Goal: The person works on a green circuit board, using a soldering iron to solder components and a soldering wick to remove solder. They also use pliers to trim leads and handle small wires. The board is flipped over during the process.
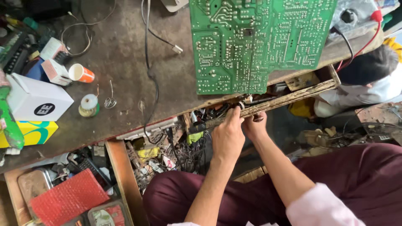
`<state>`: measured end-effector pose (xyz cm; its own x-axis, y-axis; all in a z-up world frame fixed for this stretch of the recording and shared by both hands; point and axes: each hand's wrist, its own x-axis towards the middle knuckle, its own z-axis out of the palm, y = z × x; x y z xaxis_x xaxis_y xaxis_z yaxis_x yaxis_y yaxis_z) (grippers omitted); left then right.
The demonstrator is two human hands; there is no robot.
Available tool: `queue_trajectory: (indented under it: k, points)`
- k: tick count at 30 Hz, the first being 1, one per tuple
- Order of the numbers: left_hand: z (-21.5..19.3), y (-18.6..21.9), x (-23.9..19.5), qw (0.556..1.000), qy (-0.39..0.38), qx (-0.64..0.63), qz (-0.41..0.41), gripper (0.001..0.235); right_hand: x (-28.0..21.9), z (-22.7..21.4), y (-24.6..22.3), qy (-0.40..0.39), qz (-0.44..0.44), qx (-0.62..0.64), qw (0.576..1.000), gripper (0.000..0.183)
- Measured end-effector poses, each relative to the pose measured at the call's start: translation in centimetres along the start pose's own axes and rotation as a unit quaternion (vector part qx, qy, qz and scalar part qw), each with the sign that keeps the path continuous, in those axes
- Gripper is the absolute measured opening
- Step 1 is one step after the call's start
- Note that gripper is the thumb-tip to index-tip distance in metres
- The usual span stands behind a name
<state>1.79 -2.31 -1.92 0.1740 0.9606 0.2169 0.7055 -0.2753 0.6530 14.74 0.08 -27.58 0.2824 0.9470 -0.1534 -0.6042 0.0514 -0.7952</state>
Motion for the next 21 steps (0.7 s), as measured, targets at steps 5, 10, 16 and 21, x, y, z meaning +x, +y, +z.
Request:
queue_trajectory:
  k: [5, 10, 16, 21]
  points:
    - [-0.1, 0.1, -1.1, 1.000, -0.015, -0.014, -0.005, 0.032, -2.8, -3.1, -0.7, 0.029, 0.002, 0.063, 0.998, 0.019]
    - [-0.1, 0.0, -0.9, 0.999, 0.021, 0.003, 0.028, 0.031, 3.6, 1.0, -1.4, 0.024, 0.061, 0.078, 0.995, 0.016]
    - [-0.1, 0.1, -0.4, 1.000, 0.003, -0.013, -0.003, 0.031, -2.3, -0.9, -3.2, 0.027, 0.029, 0.099, 0.994, 0.020]
    - [-0.1, -0.1, -0.2, 1.000, 0.004, 0.018, 0.013, 0.030, -4.0, 0.0, -4.8, 0.065, 0.054, 0.084, 0.993, 0.030]
